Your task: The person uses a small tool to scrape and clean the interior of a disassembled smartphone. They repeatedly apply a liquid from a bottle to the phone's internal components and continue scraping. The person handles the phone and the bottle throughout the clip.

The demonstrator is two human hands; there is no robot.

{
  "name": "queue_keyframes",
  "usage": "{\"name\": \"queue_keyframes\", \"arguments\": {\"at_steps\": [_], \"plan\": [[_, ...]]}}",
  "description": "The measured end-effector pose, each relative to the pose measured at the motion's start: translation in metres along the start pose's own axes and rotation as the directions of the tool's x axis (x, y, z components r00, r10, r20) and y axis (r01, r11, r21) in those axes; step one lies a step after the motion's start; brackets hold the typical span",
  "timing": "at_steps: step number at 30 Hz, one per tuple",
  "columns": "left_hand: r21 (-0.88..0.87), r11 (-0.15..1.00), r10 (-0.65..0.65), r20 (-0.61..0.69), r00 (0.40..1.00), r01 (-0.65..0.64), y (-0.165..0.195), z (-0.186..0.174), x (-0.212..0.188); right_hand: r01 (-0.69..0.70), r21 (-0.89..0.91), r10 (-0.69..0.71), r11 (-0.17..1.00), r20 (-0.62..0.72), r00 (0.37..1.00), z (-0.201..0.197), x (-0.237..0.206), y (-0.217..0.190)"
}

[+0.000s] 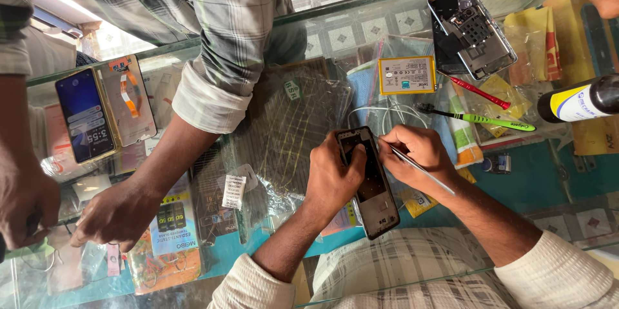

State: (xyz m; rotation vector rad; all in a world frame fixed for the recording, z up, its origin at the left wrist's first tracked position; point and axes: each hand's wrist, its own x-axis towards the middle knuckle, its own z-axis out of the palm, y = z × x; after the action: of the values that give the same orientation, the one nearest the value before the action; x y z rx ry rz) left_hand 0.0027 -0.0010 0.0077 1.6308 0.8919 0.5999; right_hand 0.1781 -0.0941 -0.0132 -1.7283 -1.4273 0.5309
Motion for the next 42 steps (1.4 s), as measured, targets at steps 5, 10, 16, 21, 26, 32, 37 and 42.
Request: {"name": "queue_keyframes", "arguments": {"at_steps": [5,10,16,21,26,32,37,42], "plan": [[-0.013,1.000,0.012,-0.001,1.000,-0.012,-0.0001,-0.0003,-0.0002,0.035,0.000,-0.035,0.999,-0.081,0.996,0.0031,-0.0013,-0.0019],[-0.004,1.000,-0.022,0.027,0.999,0.022,0.0001,-0.0006,-0.0006,0.037,-0.006,-0.037,0.999,-0.060,0.998,0.0036,0.0006,-0.0025],[0.007,1.000,-0.010,0.027,1.000,0.010,0.0005,-0.0006,-0.0002,0.044,-0.010,-0.045,0.999,-0.064,0.997,0.0025,0.0001,-0.0033],[-0.009,1.000,-0.026,0.032,0.999,0.026,-0.0001,0.0000,-0.0001,0.033,-0.025,-0.035,0.999,-0.068,0.997,0.0030,0.0004,-0.0029],[0.008,1.000,-0.002,0.015,1.000,0.002,-0.0016,0.0011,0.0001,0.046,-0.024,-0.048,0.999,-0.067,0.997,0.0030,0.0012,-0.0013],[-0.023,0.999,0.022,0.005,1.000,-0.022,-0.0030,0.0005,0.0026,0.040,-0.028,-0.042,0.999,-0.076,0.996,0.0045,0.0021,-0.0010],[-0.035,0.999,-0.036,0.016,0.999,0.037,-0.0033,-0.0004,0.0030,0.036,0.003,-0.035,0.999,-0.085,0.996,0.0048,0.0012,-0.0019],[-0.045,0.998,-0.036,0.021,0.999,0.037,-0.0026,-0.0011,0.0035,0.057,0.004,-0.056,0.998,-0.071,0.996,0.0046,0.0028,-0.0023]]}}
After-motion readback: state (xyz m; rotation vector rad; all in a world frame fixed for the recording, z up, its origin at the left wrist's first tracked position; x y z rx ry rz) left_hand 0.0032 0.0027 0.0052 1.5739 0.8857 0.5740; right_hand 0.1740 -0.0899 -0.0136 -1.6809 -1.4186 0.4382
